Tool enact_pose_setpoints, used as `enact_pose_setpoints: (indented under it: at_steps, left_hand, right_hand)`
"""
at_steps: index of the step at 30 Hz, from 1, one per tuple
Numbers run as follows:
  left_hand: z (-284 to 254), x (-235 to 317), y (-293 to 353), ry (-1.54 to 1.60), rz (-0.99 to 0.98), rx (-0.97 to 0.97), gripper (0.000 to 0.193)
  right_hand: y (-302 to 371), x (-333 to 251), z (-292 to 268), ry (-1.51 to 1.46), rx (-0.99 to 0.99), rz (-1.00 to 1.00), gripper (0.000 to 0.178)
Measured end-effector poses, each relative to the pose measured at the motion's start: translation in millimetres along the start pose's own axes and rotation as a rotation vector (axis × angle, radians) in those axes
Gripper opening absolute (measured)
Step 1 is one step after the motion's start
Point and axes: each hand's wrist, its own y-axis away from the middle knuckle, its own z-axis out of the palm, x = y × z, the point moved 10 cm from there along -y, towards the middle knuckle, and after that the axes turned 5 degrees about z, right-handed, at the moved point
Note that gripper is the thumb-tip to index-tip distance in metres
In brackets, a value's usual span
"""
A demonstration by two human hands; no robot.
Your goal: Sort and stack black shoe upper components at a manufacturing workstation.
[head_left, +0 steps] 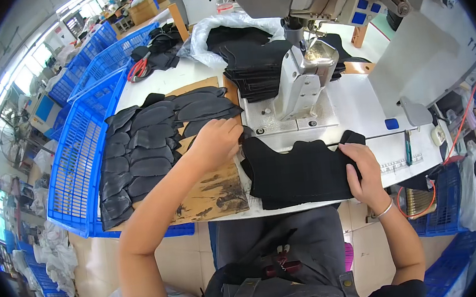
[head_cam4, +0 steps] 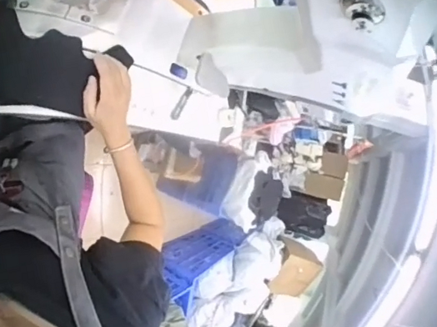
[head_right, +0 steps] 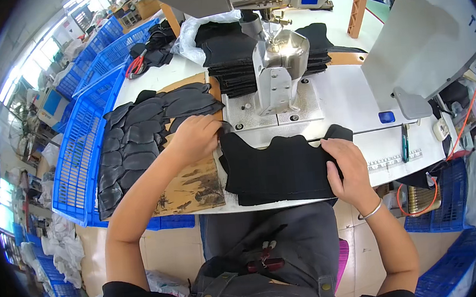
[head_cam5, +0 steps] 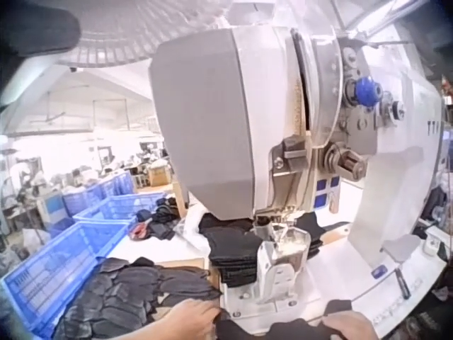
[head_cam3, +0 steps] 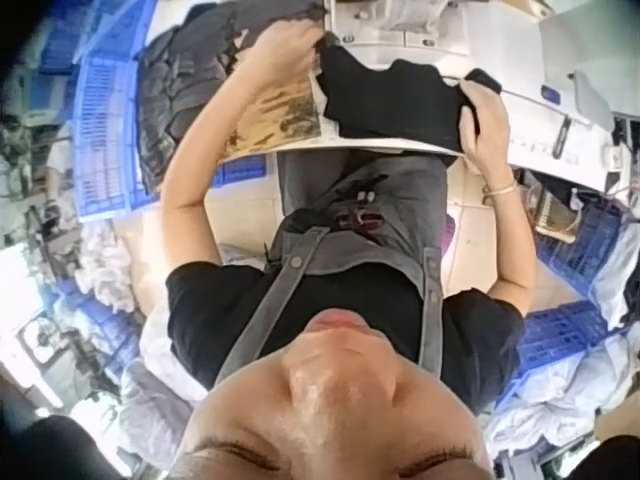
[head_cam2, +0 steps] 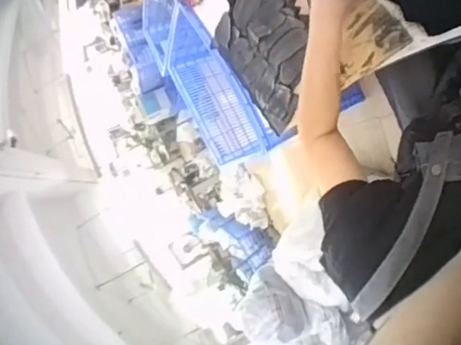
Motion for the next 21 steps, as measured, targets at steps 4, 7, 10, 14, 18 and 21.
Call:
enact_pose_setpoints:
  at_steps: [4,7,10,14,18,21]
  left_hand:
    - [-20,-13,5,0.026,-0.217,0.09,0.023]
    - [-75,-23,17,0.825,-0.582,0.473,0.021]
    - [-82,20,3,1.423,-0.641,0.426,0.022]
    - [-66,68,-20,1.804,-0.569,0.325,0.023]
    - [-28,55,-13,1.483,-0.712,0.115,0.026]
    - [14,79,-17,1.421,-0.442,-0.189,0.03]
  right_hand:
    - [1,-2,-4,-0.021,0.017,-0.012,0.037]
    - [-4,-34,-33,-0.023,0.232,-0.134,0.038]
    - [-42,-66,-19,-0.315,0.039,0.039,0.067]
    - [-39,-55,44,-0.941,-0.43,0.536,0.039]
    - [-28,-29,38,-0.808,-0.563,0.743,0.017]
    - [-18,-19,49,-0.689,-0.705,0.8,0.019]
